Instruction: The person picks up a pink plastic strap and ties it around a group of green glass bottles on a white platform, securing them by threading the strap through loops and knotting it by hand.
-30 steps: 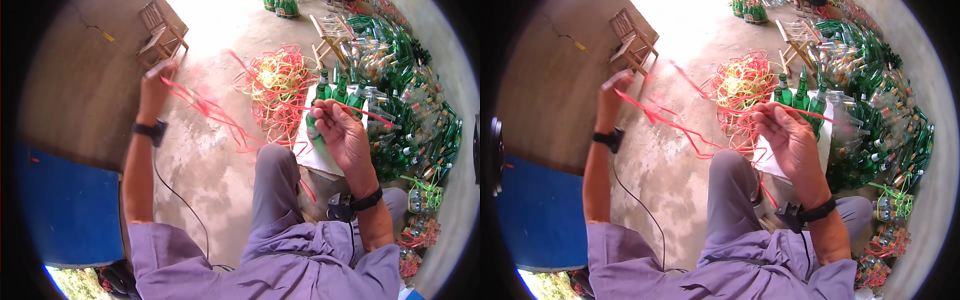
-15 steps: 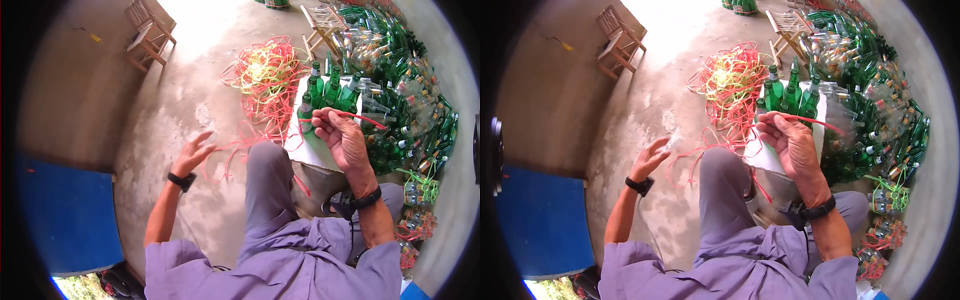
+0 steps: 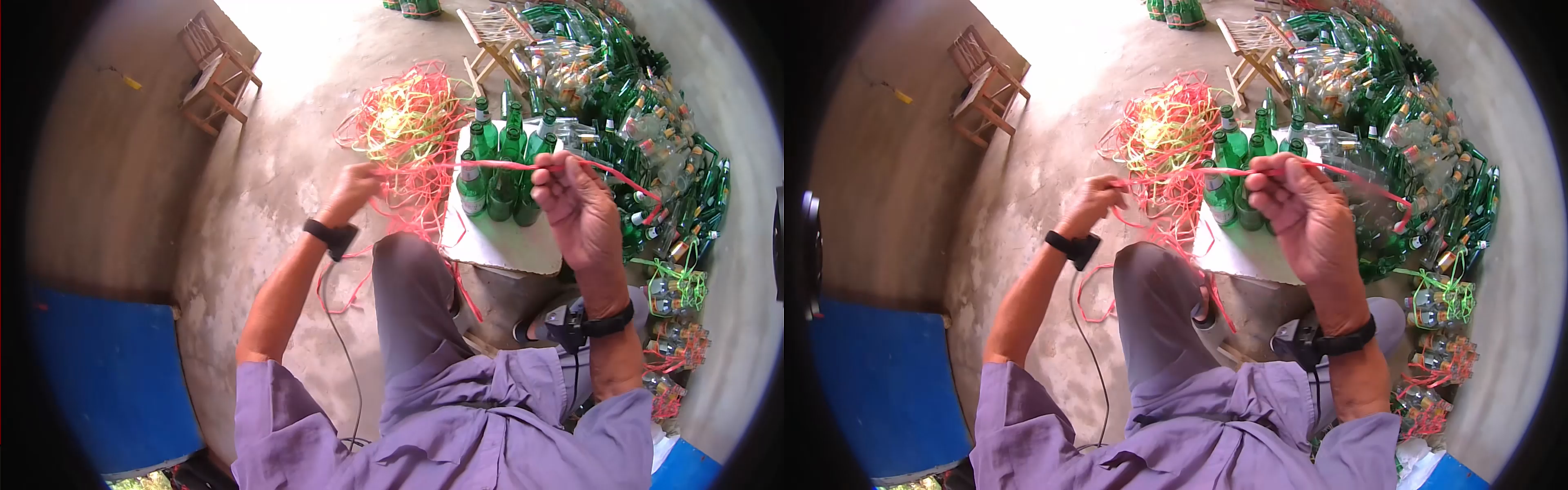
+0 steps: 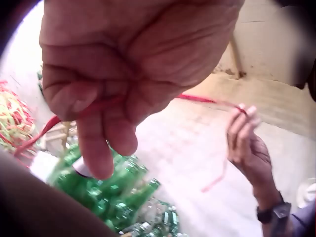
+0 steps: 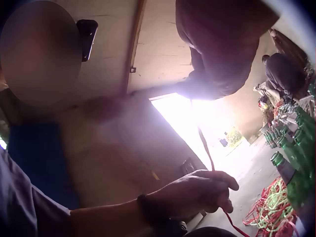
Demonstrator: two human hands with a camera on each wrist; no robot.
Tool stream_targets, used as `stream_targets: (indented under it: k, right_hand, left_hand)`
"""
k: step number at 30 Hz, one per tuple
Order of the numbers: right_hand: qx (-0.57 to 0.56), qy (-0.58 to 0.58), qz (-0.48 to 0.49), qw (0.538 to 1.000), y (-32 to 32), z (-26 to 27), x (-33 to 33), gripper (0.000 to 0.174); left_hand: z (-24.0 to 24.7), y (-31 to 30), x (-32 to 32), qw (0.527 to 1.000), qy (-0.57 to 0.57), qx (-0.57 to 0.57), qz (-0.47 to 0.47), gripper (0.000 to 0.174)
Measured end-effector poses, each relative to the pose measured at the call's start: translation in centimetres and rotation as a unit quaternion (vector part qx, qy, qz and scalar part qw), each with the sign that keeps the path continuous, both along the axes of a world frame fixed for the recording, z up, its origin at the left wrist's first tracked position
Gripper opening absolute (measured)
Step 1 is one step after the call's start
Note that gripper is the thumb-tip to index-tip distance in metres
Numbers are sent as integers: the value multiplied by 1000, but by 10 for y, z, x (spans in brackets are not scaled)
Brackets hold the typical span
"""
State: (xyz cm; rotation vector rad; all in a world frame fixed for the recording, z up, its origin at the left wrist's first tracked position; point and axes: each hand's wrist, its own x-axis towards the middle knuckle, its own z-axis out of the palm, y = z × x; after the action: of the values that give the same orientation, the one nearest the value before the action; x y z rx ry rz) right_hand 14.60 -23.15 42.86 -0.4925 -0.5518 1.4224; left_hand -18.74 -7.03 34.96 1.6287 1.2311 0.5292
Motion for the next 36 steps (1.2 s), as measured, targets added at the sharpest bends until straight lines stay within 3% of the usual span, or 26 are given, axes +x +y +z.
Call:
stream_targets:
  k: [3, 6, 7, 11, 13, 14, 15, 17, 18, 20, 21, 23, 25, 26, 27, 30, 32, 33, 35, 36]
  right_hand:
    - [-6, 21, -51, 998, -8, -6, 32, 22]
    - [-27, 47, -106, 993, -16, -14, 61, 21]
    - [-27, 49, -107, 993, -17, -17, 64, 21]
    - [-36, 60, -97, 993, -18, -24, 62, 21]
    - [-29, 59, -85, 994, -17, -24, 54, 21]
    - [-17, 61, -65, 996, -17, -23, 50, 21]
    - [-5, 62, -46, 997, -17, -21, 47, 21]
    - [-6, 69, -39, 997, -18, -17, 41, 22]
    - [5, 53, -36, 998, -19, -17, 40, 23]
    - [18, 37, -34, 999, -20, -18, 41, 24]
    - [19, 26, -36, 999, -22, -20, 44, 24]
    - [18, 12, -41, 999, -26, -25, 48, 24]
    - [1, 2, -59, 998, -32, -29, 52, 24]
    - [-9, -9, -66, 998, -36, -29, 52, 24]
    - [-10, -11, -69, 998, -39, -31, 54, 24]
    - [-57, -32, -75, 995, -47, -39, 57, 23]
    - [-76, -49, -91, 992, -48, -41, 57, 23]
    - [-91, -66, -105, 988, -48, -42, 57, 23]
    - [-108, -104, -96, 984, -50, -48, 62, 22]
    - [-123, -143, -86, 978, -52, -50, 64, 22]
  left_hand:
    - [-20, 29, -63, 988, 19, 32, 151, 22]
    - [-13, 42, -111, 972, 60, 41, 223, 18]
    - [0, 42, -118, 967, 90, 53, 232, 17]
    - [65, 70, -150, 950, -118, 89, 275, 19]
    - [118, 84, -158, 920, -197, 180, 288, 23]
    - [152, 75, -154, 913, -158, 318, 202, 20]
    - [185, 68, -150, 881, -115, 447, 109, 18]
    - [230, 79, -161, 814, -150, 537, 162, 19]
    - [248, 72, -153, 814, -150, 537, 161, 19]
    - [270, 58, -137, 713, 65, 642, 274, 21]
    - [264, 62, -138, 713, 64, 643, 274, 21]
    - [223, 81, -152, 585, 305, 711, 242, 22]
    - [174, 100, -164, 412, 521, 723, 191, 23]
    - [153, 100, -168, 615, 443, 623, 193, 22]
    - [134, 94, -173, 783, 340, 487, 183, 22]
    - [102, 72, -177, 817, 290, 452, 212, 21]
    - [93, 55, -177, 893, 250, 314, 206, 18]
    - [91, 49, -173, 893, 250, 313, 206, 18]
    - [84, 38, -163, 935, 152, 184, 261, 16]
    - [80, 32, -156, 938, 171, 172, 247, 14]
